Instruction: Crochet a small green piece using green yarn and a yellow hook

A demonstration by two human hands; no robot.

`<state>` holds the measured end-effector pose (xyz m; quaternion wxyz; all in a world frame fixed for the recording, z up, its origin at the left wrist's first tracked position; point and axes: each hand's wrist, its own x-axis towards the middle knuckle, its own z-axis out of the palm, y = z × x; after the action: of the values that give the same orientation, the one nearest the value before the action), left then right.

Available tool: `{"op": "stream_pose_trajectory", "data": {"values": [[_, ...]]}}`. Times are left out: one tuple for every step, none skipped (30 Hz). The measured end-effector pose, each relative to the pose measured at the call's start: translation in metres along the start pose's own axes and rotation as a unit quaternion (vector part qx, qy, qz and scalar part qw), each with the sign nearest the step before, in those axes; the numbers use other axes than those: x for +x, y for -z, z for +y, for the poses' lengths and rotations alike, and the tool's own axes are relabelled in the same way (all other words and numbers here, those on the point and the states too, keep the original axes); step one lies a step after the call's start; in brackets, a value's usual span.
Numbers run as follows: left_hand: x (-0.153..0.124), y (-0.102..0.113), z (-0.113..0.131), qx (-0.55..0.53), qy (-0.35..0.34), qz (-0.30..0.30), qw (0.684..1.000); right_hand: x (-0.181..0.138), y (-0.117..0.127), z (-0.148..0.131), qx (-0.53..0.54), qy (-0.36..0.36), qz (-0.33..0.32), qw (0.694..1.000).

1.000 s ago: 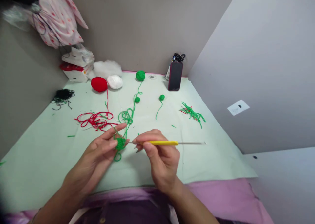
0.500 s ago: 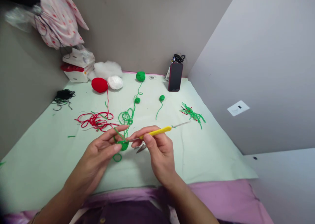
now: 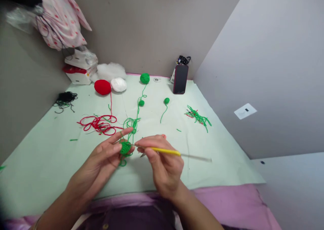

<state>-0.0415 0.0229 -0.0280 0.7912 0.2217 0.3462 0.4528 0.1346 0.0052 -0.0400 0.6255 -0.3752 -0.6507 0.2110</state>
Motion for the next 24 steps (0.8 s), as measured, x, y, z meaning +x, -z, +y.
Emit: {"op": "stream_pose_trajectory", "data": {"values": [[0.0, 0.0, 0.0, 0.01, -0.008, -0.003, 1.0, 0.002, -0.001, 0.0, 0.041, -0.035, 0.006, 0.999], [-0.001, 0.0, 0.0, 0.022, -0.017, -0.008, 1.0, 0.005, -0.002, -0.001, 0.068, -0.056, 0.004, 0.996], [-0.001, -0.001, 0.0, 0.036, -0.027, -0.013, 0.999, 0.007, -0.003, -0.001, 0.081, -0.066, -0.006, 0.995], [-0.001, -0.002, -0.001, 0.05, -0.038, -0.014, 0.998, 0.009, -0.003, -0.001, 0.081, -0.068, -0.019, 0.994], [-0.002, -0.003, -0.002, 0.062, -0.048, -0.011, 0.997, 0.01, -0.004, -0.002, 0.072, -0.065, -0.03, 0.995], [-0.002, -0.004, -0.002, 0.073, -0.057, -0.005, 0.996, 0.01, -0.005, -0.002, 0.055, -0.055, -0.039, 0.996], [-0.002, -0.005, -0.003, 0.08, -0.066, 0.004, 0.995, 0.009, -0.005, -0.003, 0.03, -0.036, -0.047, 0.998], [-0.002, -0.007, -0.004, 0.082, -0.073, 0.013, 0.994, 0.007, -0.004, -0.003, -0.005, -0.008, -0.054, 0.998], [-0.002, -0.007, -0.004, 0.077, -0.077, 0.018, 0.994, 0.004, -0.004, -0.003, -0.049, 0.027, -0.062, 0.997], [-0.002, -0.008, -0.005, 0.067, -0.078, 0.019, 0.995, 0.001, -0.003, -0.003, -0.096, 0.065, -0.074, 0.99], [-0.001, -0.008, -0.005, 0.052, -0.071, 0.015, 0.996, -0.001, -0.002, -0.004, -0.141, 0.1, -0.086, 0.981], [0.0, -0.007, -0.005, 0.033, -0.056, 0.004, 0.998, -0.003, 0.0, -0.003, -0.172, 0.13, -0.091, 0.972], [0.0, -0.006, -0.004, 0.014, -0.032, -0.01, 0.999, -0.005, 0.001, -0.003, -0.179, 0.148, -0.088, 0.969], [0.001, -0.005, -0.004, -0.006, -0.007, -0.024, 1.0, -0.005, 0.001, -0.003, -0.164, 0.146, -0.078, 0.972], [0.002, -0.003, -0.004, -0.023, 0.014, -0.033, 0.999, -0.004, 0.002, -0.003, -0.13, 0.125, -0.061, 0.982], [0.002, -0.002, -0.003, -0.035, 0.027, -0.036, 0.998, -0.003, 0.002, -0.003, -0.085, 0.088, -0.035, 0.992], [0.003, -0.001, -0.003, -0.039, 0.028, -0.034, 0.998, -0.001, 0.001, -0.004, -0.033, 0.041, -0.007, 0.999], [0.002, 0.0, -0.003, -0.033, 0.019, -0.027, 0.999, 0.001, 0.0, -0.004, 0.015, -0.007, 0.012, 1.0], [0.002, 0.0, -0.004, -0.017, 0.004, -0.02, 1.0, 0.003, -0.001, -0.004, 0.054, -0.046, 0.023, 0.997], [0.001, 0.0, -0.005, 0.007, -0.013, -0.017, 1.0, 0.005, -0.003, -0.004, 0.079, -0.071, 0.021, 0.994], [0.0, -0.001, -0.006, 0.037, -0.031, -0.014, 0.999, 0.006, -0.004, -0.004, 0.089, -0.082, 0.01, 0.993], [-0.001, -0.001, -0.007, 0.066, -0.049, -0.013, 0.997, 0.007, -0.006, -0.004, 0.087, -0.084, -0.006, 0.993], [-0.002, -0.002, -0.008, 0.092, -0.062, -0.014, 0.994, 0.007, -0.007, -0.004, 0.078, -0.085, -0.017, 0.993], [-0.003, -0.002, -0.008, 0.112, -0.07, -0.014, 0.991, 0.007, -0.008, -0.003, 0.071, -0.086, -0.02, 0.994]]}}
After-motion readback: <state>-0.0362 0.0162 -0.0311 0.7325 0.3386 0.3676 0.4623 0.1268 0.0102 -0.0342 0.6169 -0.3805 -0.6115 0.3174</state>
